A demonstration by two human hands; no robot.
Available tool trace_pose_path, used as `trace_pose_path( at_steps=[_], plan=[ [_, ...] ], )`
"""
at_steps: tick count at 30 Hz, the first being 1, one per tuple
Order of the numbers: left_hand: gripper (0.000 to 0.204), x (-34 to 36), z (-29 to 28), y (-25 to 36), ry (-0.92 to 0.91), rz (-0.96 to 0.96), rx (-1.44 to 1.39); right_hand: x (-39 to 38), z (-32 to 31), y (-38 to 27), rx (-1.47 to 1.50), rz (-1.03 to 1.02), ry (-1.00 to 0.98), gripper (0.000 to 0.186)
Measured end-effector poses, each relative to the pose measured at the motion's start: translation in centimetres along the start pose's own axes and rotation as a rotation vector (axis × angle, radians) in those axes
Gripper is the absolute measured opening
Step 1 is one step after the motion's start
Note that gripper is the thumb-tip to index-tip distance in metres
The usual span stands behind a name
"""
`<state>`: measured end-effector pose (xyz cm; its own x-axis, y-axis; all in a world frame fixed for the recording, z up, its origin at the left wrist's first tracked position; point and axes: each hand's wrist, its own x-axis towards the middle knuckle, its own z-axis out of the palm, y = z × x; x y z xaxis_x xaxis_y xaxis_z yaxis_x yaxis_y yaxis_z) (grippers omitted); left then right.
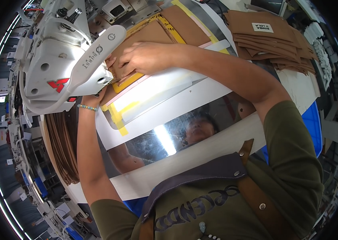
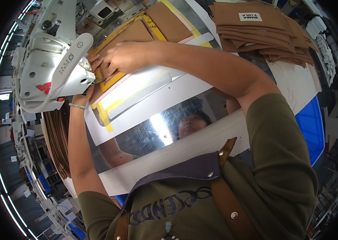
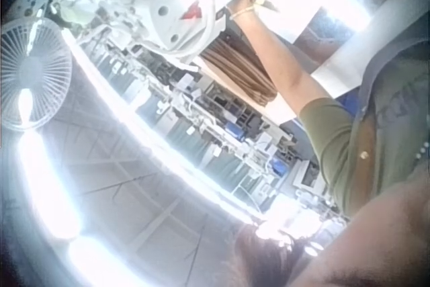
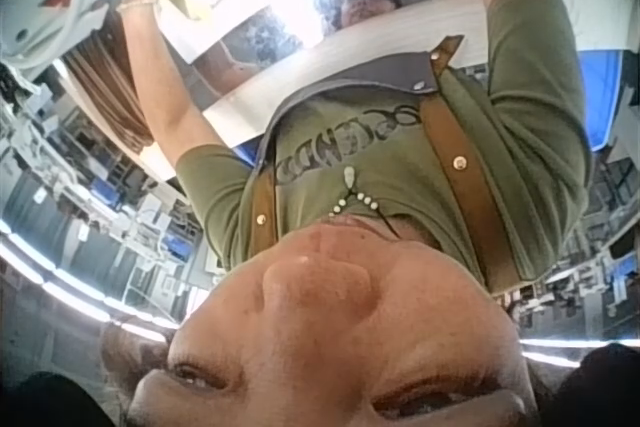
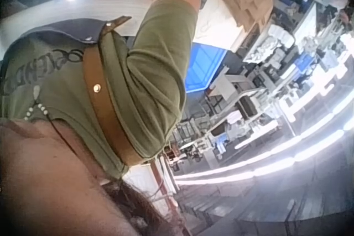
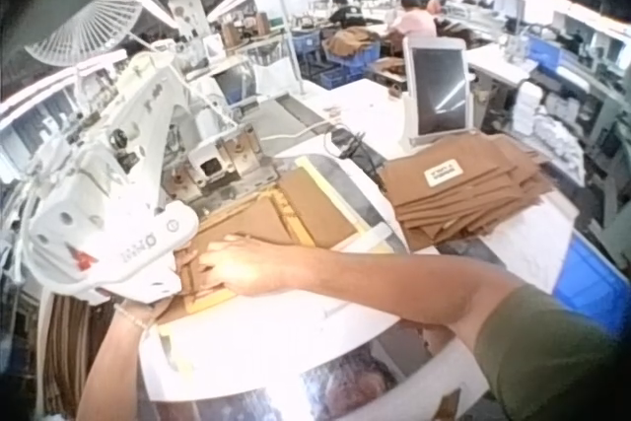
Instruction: Sewing leather patches or labels onto brown leather fabric components using an industrial sewing machine.
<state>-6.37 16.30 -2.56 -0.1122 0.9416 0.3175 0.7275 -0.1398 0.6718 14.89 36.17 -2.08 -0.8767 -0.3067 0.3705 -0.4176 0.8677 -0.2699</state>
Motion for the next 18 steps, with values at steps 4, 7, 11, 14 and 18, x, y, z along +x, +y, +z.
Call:
trace_pose_path(
  at_steps=[4, 7, 11, 14, 18],
  plan=[
    [0.041, -0.2, 0.0, -0.3, 0.018, -0.169, -0.458, 0.2, 0.1, 0.1, -0.021, 0.000, -0.015, 0.033],
    [0.038, -0.5, -0.2, -0.1, 0.069, -0.164, -0.280, 0.7, 0.2, 0.0, -0.008, -0.026, -0.012, 0.035],
    [0.059, -0.1, -0.4, -0.2, -0.037, -0.015, -0.053, 0.6, 0.0, -0.5, -0.017, -0.009, 0.022, 0.033],
    [0.052, -0.3, -0.7, -0.5, -0.012, -0.007, 0.011, 0.6, -0.6, -0.6, -0.011, 0.011, -0.021, 0.032],
    [0.039, -1.5, -1.5, -1.7, -0.061, 0.116, 0.500, 1.5, -0.9, -0.2, 0.038, 0.078, -0.126, 0.030]
  ],
)
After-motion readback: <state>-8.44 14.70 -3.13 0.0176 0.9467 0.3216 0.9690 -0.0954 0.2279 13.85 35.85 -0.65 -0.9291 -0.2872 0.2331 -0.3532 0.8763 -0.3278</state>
